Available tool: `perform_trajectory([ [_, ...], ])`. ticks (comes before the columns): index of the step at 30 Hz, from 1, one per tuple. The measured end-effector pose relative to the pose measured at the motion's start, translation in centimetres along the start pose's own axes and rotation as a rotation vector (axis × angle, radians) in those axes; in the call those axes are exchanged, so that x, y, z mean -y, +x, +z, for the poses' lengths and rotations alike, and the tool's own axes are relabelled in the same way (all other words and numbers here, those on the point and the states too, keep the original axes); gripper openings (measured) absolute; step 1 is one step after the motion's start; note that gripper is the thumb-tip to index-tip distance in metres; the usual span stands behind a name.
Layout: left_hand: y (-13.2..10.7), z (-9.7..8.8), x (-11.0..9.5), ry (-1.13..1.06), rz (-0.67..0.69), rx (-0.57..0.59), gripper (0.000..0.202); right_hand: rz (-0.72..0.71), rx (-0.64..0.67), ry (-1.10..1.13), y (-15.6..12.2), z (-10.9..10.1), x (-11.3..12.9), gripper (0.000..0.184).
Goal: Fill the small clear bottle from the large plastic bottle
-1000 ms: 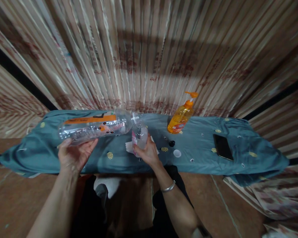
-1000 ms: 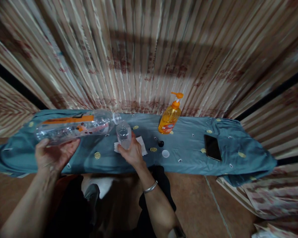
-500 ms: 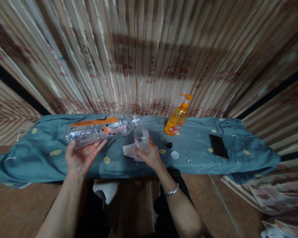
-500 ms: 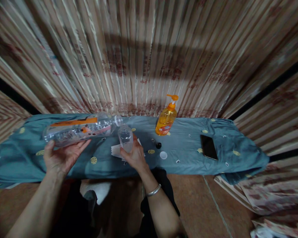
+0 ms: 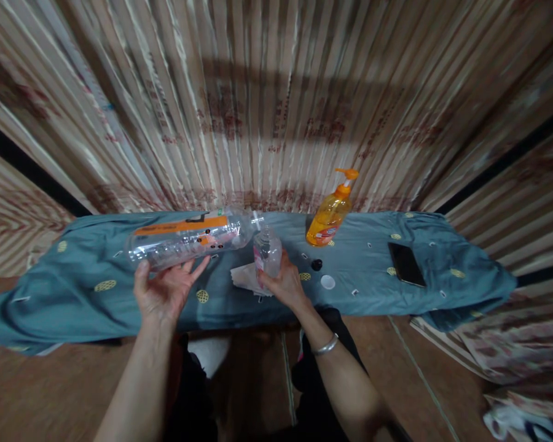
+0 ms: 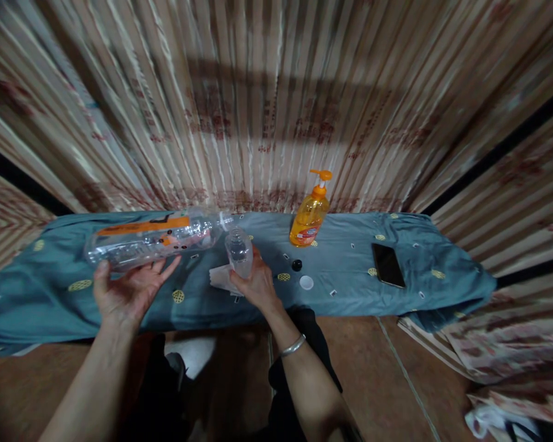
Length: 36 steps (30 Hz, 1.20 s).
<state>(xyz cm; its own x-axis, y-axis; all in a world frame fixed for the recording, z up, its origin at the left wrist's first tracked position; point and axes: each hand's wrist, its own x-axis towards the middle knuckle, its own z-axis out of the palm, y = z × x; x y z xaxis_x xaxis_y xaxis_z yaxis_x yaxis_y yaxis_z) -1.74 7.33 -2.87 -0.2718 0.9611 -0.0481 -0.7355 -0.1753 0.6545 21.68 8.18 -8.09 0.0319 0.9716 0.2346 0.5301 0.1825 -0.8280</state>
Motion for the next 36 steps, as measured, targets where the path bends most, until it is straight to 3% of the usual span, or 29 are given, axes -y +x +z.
perform_trajectory([
  [6,0.16,-0.08,-0.01,-0.056,-0.022,-0.069,0.065,-0.001,0.016,0.004,-0.11,0.29,0.4,0.067],
  [10,0.29,-0.05,-0.1,-0.104,-0.041,-0.015,0.075,-0.003,0.027,-0.001,-0.12,0.39,0.6,0.065],
  [18,0.02,0.07,0.13,-0.155,-0.08,0.016,0.076,-0.038,0.014,-0.021,0.09,0.6,0.15,0.065],
  [26,0.02,0.06,0.1,-0.03,0.013,-0.006,0.065,-0.031,0.036,-0.018,-0.01,0.41,0.71,0.063],
  [36,-0.13,-0.22,-0.63,0.047,0.026,0.02,0.059,0.008,0.053,-0.026,0.14,0.04,0.89,0.065],
])
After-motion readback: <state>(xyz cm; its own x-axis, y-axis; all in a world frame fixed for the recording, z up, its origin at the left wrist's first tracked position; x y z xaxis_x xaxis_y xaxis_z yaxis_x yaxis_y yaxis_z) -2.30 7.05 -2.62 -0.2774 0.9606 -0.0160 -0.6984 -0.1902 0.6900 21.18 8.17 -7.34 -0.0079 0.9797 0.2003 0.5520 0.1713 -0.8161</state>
